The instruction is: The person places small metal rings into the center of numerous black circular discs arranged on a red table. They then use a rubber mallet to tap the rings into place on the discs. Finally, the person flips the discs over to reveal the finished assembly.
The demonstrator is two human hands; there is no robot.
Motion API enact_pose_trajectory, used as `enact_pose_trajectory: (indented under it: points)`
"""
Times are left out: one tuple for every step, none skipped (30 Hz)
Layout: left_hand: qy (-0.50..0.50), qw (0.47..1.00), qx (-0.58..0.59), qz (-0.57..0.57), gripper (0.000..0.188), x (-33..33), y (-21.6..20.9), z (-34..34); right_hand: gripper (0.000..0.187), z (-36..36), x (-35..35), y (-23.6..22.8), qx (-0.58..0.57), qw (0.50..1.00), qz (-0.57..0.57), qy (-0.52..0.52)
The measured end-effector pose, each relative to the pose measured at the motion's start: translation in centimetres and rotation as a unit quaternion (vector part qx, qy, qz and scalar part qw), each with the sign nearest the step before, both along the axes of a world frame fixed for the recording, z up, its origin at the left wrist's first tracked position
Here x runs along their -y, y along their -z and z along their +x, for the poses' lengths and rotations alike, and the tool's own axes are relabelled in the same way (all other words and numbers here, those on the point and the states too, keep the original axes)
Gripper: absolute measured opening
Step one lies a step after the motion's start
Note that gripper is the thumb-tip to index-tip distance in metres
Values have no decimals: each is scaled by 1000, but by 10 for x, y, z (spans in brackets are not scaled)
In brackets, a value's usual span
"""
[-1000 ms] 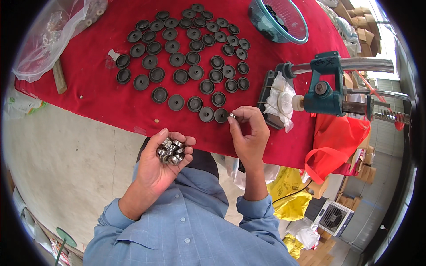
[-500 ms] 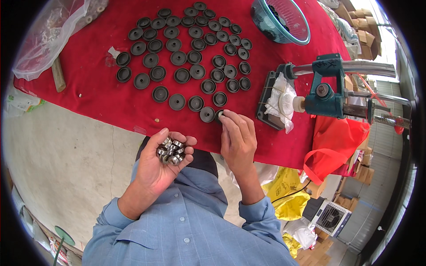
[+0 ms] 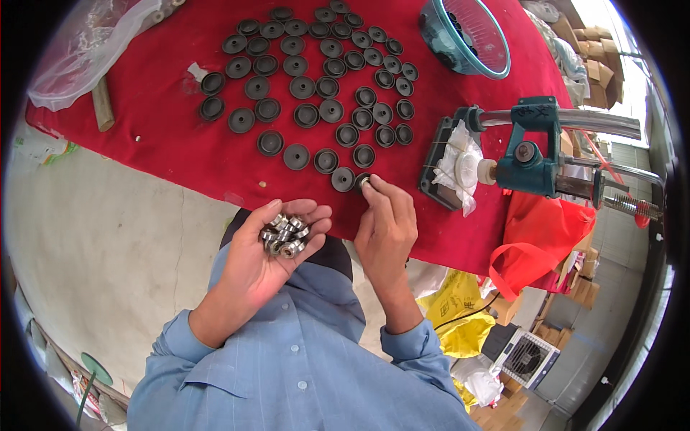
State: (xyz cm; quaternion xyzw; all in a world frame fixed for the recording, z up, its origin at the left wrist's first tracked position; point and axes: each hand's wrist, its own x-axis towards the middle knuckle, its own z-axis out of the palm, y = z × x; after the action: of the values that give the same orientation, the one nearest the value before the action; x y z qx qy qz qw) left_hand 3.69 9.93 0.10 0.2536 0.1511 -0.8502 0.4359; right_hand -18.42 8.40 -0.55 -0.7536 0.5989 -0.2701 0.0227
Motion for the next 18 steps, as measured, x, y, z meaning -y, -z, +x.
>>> enact_pose_trajectory:
  points:
    - [0, 1000, 6, 15, 47, 0, -4, -1, 38, 2, 1, -6, 7, 1000, 18, 5]
    - [-7, 1000, 2, 16, 48, 1, -6, -1, 37, 6, 3, -12, 47, 999, 23, 0]
    - [-14, 1000, -1, 17, 48, 1, -5, -1, 37, 10, 2, -19, 87, 996, 27, -6]
    - [-20, 1000, -5, 18, 49, 1, -3, -1, 36, 13, 0, -27, 126, 991, 31, -12]
    - [-24, 1000, -16, 12, 50, 1, -2, -1, 35, 18, -9, -35, 192, 979, 67, -22]
    - [-27, 999, -27, 7, 50, 1, 0, -1, 36, 25, -14, -41, 206, 973, 89, -57]
    - [-29, 999, -38, 3, 50, 1, 0, -1, 36, 31, -18, -42, 199, 971, 100, -87]
    - [-27, 999, -23, 3, 51, 2, -1, -2, 37, 35, -19, -41, 190, 968, 110, -118]
    - [-25, 1000, -8, 3, 51, 2, -2, -4, 37, 38, -19, -37, 170, 972, 98, -131]
    - [-23, 1000, 7, 3, 51, 2, -2, -5, 36, 39, -18, -30, 150, 974, 86, -144]
    - [-25, 1000, 0, 5, 51, 1, -1, -6, 36, 39, -18, -25, 130, 976, 75, -158]
    - [-26, 1000, -7, 7, 51, 1, 0, -6, 35, 37, -18, -22, 129, 975, 69, -165]
    - [-27, 999, -14, 9, 51, 0, 2, -7, 35, 36, -18, -20, 128, 975, 62, -172]
    - [-31, 999, -25, 10, 49, 0, 4, -7, 34, 35, -18, -19, 128, 974, 55, -177]
    - [-35, 999, -36, 11, 48, -1, 5, -7, 33, 34, -16, -20, 158, 970, 57, -174]
    - [-39, 998, -47, 12, 47, -1, 6, -7, 32, 32, -14, -23, 188, 966, 58, -170]
    - [-41, 998, -56, 12, 46, -2, 6, -6, 31, 29, -12, -25, 217, 960, 62, -168]
    - [-43, 997, -65, 12, 44, -2, 4, -5, 31, 26, -9, -25, 219, 964, 48, -141]
